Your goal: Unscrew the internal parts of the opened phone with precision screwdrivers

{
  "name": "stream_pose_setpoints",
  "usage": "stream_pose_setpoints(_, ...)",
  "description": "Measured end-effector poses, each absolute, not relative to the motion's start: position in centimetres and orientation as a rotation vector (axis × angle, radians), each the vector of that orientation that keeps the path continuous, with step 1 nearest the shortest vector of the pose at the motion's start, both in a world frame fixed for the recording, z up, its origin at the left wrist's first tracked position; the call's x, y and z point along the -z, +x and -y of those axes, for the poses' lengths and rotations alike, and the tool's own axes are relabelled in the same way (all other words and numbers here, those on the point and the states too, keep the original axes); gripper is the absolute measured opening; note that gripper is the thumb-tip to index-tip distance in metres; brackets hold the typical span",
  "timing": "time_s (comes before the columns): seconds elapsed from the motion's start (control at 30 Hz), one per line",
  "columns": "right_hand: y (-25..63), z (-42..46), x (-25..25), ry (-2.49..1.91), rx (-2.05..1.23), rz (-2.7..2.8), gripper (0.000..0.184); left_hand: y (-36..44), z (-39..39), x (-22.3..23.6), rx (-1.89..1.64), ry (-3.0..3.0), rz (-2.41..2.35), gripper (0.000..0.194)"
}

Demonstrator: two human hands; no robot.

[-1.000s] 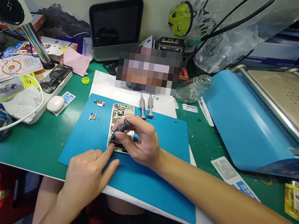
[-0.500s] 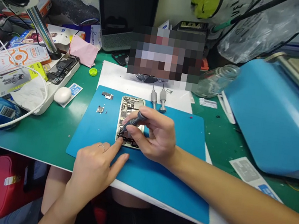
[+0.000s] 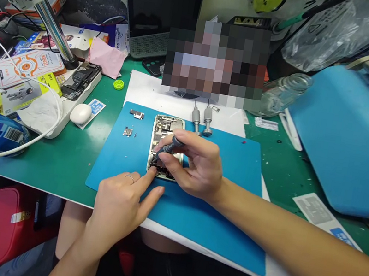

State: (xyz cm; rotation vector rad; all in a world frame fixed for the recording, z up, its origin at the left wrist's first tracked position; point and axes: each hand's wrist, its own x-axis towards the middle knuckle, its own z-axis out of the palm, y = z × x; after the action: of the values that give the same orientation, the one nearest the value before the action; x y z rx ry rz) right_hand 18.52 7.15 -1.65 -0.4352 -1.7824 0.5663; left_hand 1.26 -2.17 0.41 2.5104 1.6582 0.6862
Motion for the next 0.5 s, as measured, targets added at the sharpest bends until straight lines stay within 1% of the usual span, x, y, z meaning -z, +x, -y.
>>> stream_pose_setpoints(0.17,18.39,-7.19,1.76,-0.446,-0.533,1.807,0.056,1.2,2.16,-0.28,-0.695,2.511,-1.655,0.035)
stream_pose_setpoints(0.5,18.31,-7.31,1.52,-0.433,-0.492,1.877,0.056,1.08,2.15,-0.18,-0.703,2.507,-1.652,0.035)
